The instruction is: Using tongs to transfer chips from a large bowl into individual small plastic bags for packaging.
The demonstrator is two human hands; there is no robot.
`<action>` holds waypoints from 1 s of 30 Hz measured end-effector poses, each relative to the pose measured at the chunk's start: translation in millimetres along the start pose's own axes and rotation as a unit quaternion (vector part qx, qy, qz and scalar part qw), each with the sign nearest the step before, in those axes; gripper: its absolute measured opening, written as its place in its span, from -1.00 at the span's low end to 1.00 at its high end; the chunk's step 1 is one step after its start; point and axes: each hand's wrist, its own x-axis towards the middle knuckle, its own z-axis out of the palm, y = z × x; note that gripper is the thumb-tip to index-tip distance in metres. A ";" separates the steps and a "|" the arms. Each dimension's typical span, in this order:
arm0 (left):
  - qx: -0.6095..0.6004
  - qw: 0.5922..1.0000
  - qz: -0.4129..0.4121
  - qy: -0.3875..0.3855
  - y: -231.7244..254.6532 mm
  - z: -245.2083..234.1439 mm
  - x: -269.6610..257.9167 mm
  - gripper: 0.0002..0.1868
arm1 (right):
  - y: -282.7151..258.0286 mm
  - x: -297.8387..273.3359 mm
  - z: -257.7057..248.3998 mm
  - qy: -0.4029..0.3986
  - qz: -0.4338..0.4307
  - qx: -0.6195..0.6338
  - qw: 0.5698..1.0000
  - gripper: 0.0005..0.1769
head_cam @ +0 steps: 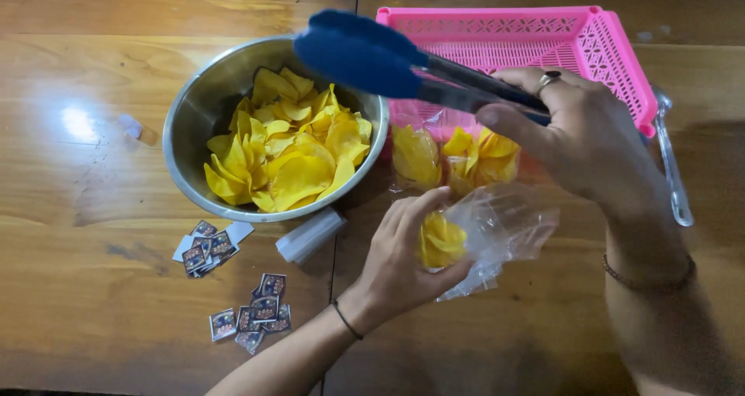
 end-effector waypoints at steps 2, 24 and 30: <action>-0.018 1.000 0.022 -0.007 0.8 0.4 -1.1 -0.38 | 26.1 14.9 18.0 0.101 -0.141 -0.174 0.969 -0.24; -0.020 0.999 0.038 -0.029 -0.8 -3.7 -3.2 -0.35 | 7.5 49.8 66.4 0.190 -0.305 -0.311 0.880 -0.23; -0.025 0.999 0.040 -0.019 0.9 -4.3 -1.5 -0.36 | 16.2 42.1 60.3 0.269 -0.349 -0.250 0.862 -0.44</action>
